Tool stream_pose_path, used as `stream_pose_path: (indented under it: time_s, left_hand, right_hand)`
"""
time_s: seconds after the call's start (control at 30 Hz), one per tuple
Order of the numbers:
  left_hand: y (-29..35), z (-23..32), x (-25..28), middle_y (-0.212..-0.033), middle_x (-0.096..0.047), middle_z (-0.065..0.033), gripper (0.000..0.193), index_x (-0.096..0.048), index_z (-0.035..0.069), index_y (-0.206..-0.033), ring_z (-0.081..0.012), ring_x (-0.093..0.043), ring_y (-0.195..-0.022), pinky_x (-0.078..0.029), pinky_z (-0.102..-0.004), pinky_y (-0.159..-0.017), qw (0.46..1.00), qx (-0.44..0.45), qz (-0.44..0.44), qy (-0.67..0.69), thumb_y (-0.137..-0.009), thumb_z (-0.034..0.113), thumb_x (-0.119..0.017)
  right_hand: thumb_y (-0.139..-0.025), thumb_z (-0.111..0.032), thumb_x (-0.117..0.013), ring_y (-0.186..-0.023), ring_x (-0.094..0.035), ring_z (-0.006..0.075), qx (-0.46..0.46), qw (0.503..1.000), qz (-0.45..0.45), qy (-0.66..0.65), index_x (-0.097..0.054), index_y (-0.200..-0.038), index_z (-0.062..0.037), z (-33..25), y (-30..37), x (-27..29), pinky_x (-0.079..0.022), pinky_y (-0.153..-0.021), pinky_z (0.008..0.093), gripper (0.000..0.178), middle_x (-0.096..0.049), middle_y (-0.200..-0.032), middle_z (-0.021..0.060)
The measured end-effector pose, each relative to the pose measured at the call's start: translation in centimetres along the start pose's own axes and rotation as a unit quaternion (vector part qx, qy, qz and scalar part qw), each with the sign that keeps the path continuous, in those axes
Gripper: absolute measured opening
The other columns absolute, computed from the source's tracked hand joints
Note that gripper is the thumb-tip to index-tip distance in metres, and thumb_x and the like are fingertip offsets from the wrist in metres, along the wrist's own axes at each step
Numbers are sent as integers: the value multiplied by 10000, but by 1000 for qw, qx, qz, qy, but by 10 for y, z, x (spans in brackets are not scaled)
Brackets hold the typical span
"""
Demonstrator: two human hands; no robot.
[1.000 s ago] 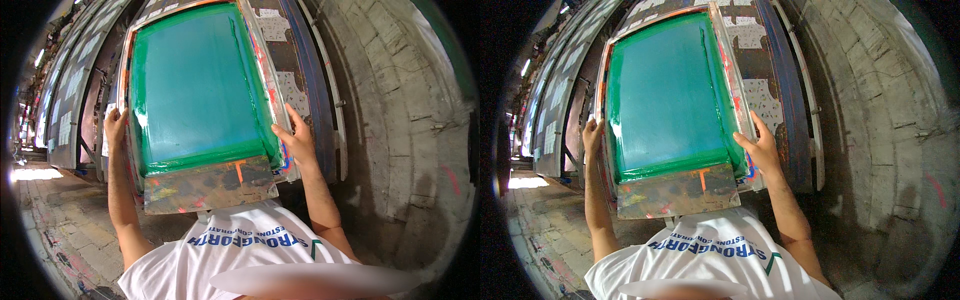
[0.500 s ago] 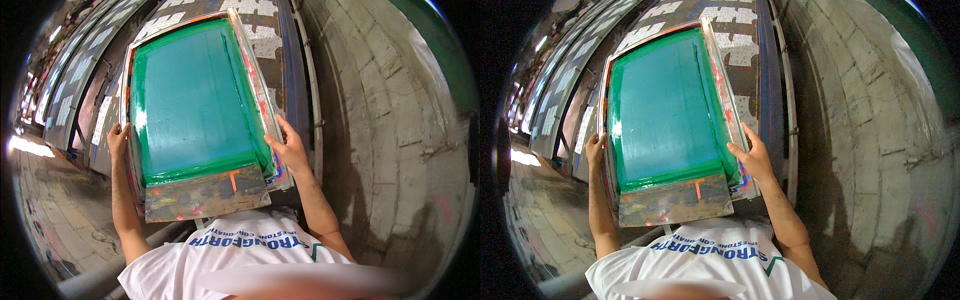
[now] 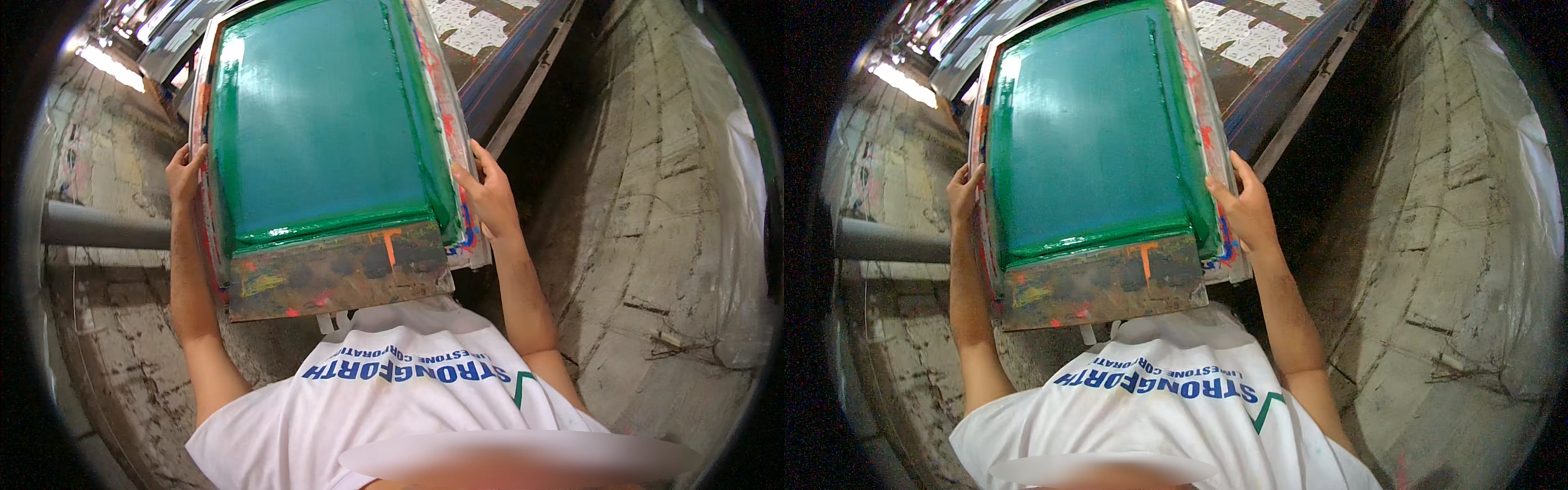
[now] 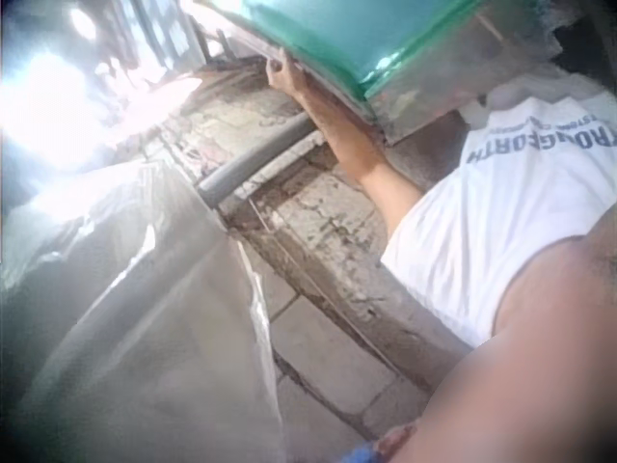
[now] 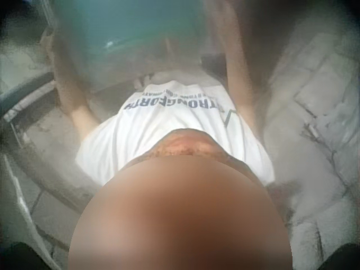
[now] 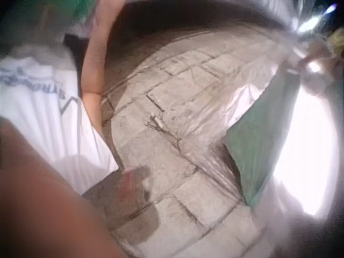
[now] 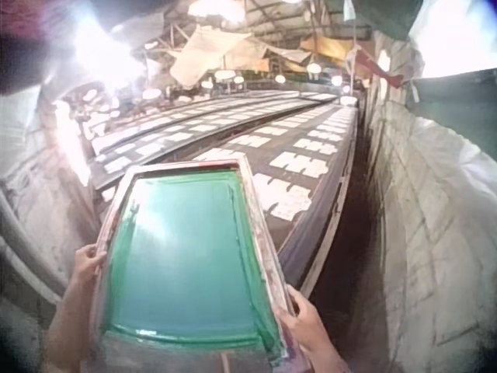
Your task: The person uses a squeegee to spread green ink evenly across a screen printing frame. They repeatedly pull the squeegee across the screen, then lift and reposition the frame to continue the process.
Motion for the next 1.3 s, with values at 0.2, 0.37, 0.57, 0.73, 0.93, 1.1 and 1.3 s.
stream_pose_path:
  time_s: [0.2, 0.37, 0.57, 0.73, 0.93, 1.1, 1.3]
  left_hand:
    - [81, -22, 59, -1239, -748, -145, 575, -669, -38, -1383, -193, -702, -1092, -541, -330, -938, 989, 37, 69, -122, -978, 353, -787]
    - [136, -49, 68, -1359, -704, -172, 628, -640, -23, -1433, -233, -678, -1204, -528, -364, -995, 978, 108, 138, -114, -973, 380, -786]
    - [195, -47, 78, -1363, -699, -185, 641, -651, -21, -1420, -275, -677, -1224, -527, -404, -1039, 956, 178, 193, -130, -956, 397, -795]
    - [230, -24, 72, -1370, -688, -206, 698, -646, -21, -1424, -304, -667, -1246, -527, -426, -1046, 927, 226, 223, -198, -941, 460, -795]
    - [255, 21, 40, -1408, -663, -206, 710, -637, -30, -1427, -316, -645, -1280, -508, -449, -1070, 905, 287, 254, -185, -957, 485, -769]
    - [244, 50, 1, -1431, -650, -208, 696, -627, -13, -1445, -337, -621, -1319, -488, -483, -1093, 890, 277, 284, -224, -979, 491, -740]
    - [219, 81, -46, -1405, -665, -194, 667, -616, 1, -1461, -323, -640, -1289, -509, -474, -1076, 889, 278, 289, -223, -989, 457, -739]
  right_hand:
    - [-964, -203, -767, -1362, -575, 284, -3, 994, -86, 68, -421, -1559, 85, 1, -26, -23, -435, -1152, 379, 746, -576, -1493, 248]
    - [-971, -198, -767, -1182, -630, 226, 27, 981, -128, 144, -458, -1558, 42, 5, -52, -40, -491, -1047, 347, 705, -642, -1319, 189]
    - [-937, -274, -787, -1410, -534, 349, -16, 965, -208, 161, -465, -1543, 69, 3, -88, -49, -410, -1176, 418, 767, -549, -1529, 268]
    - [-970, -240, -761, -1146, -652, 216, 17, 952, -265, 154, -480, -1550, 34, 4, -127, -52, -513, -1004, 336, 700, -678, -1317, 187]
    - [-958, -339, -767, -1269, -614, 263, 31, 924, -340, 172, -466, -1560, 35, -9, -195, -25, -473, -1082, 372, 770, -628, -1418, 216]
    - [-924, -424, -783, -1376, -532, 391, 84, 885, -375, 262, -372, -1600, 51, -26, -258, -11, -421, -1163, 430, 923, -520, -1479, 304]
    - [-926, -427, -777, -1344, -544, 418, 92, 884, -390, 242, -347, -1597, 82, -34, -307, 21, -428, -1150, 453, 945, -534, -1414, 329]
Point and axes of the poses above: each hand's wrist, its own y-axis away from the middle knuckle, its own x-axis out of the back of the hand, z = x × y, the point moved 1 cm from there along -y, towards the middle knuckle
